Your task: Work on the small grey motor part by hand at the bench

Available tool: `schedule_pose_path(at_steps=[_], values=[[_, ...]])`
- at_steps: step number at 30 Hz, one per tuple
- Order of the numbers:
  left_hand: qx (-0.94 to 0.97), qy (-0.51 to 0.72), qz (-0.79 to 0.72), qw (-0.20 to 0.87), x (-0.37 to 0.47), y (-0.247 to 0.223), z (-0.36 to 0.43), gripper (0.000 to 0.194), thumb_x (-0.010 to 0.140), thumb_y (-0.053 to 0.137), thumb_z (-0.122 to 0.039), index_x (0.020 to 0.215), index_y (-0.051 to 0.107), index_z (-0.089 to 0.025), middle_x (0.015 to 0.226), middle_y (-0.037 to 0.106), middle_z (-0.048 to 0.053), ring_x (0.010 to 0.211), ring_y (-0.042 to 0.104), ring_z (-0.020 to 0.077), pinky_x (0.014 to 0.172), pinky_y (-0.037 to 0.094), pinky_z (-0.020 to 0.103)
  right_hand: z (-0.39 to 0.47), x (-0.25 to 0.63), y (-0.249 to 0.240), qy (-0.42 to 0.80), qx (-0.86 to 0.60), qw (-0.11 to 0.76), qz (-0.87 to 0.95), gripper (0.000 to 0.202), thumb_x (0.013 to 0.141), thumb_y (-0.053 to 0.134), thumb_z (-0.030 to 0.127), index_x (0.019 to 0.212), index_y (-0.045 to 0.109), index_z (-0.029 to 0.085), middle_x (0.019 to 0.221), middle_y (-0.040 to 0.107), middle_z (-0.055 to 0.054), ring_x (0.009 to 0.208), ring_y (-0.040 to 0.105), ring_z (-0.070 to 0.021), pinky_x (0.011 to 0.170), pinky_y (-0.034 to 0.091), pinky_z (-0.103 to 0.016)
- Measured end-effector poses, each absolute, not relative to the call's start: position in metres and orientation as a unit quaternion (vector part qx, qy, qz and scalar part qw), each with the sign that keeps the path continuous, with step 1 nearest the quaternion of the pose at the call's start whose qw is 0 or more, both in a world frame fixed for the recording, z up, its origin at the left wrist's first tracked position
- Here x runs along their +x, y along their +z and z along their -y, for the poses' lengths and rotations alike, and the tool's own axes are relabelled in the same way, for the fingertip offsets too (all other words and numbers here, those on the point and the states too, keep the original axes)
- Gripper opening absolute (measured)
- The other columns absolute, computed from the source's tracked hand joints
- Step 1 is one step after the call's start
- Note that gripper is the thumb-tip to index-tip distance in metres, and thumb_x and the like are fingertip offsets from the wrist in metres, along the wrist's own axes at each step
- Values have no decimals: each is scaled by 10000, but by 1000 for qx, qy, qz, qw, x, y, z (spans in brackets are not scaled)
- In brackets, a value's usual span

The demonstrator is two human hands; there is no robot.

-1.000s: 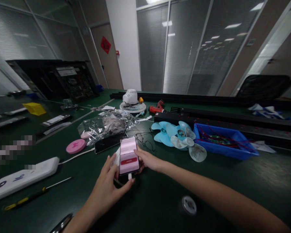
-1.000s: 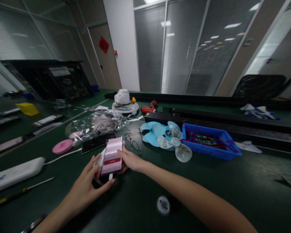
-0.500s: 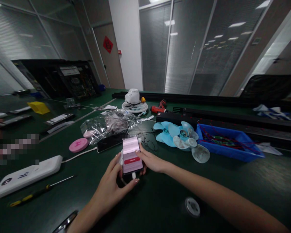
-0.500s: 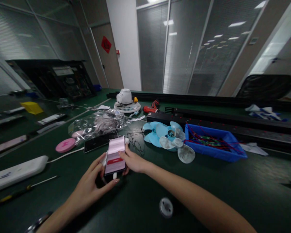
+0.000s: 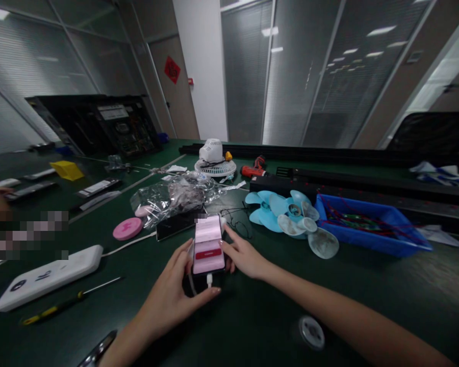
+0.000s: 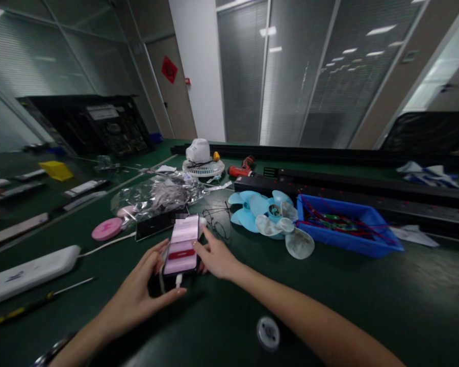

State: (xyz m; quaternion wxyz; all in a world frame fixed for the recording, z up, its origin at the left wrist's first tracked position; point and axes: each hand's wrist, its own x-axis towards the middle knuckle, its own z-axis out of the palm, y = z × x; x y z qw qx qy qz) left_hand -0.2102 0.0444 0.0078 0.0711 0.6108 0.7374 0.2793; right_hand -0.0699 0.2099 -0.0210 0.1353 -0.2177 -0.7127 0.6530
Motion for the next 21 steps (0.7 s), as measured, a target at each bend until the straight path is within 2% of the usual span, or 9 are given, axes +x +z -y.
schedule_pose_path(at_steps=[3,7,13,18,21], values=[[580,314,-749,65,-219,8,-47,433,738,692,-501,861,387,-219,1442,398,170,1341,388,364,1002,440,567,-214,-69,-21,606,-203,182,748,581,948,455,384,1464,231,238,684,585,28,503,531,-104,476,435,-222],[557,354,-747,73,-226,4,-53,464,742,696,-474,892,330,-231,1495,319,187,1380,325,376,1042,369,610,-221,-73,-14,487,-181,221,825,455,933,492,388,1353,400,242,695,585,29,583,538,-111,572,407,-233],[580,383,-697,174,-218,-7,-55,551,708,749,-400,921,262,-253,1518,254,225,1415,264,362,1060,358,615,-224,-78,-11,399,-172,235,869,350,956,431,314,1295,463,231,728,567,23,623,537,-119,609,376,-240],[576,402,-688,182,-216,-6,-54,563,694,758,-342,932,256,-255,1505,267,220,1402,290,366,1062,366,620,-228,-78,-16,406,-173,256,860,321,970,389,284,1270,462,199,745,573,20,642,537,-126,633,374,-253],[583,396,-686,179,-216,-5,-55,554,696,753,-335,942,263,-253,1502,274,213,1395,300,369,1057,380,610,-230,-79,-17,402,-173,256,862,313,974,386,298,1259,489,219,773,580,18,660,537,-130,658,376,-265]])
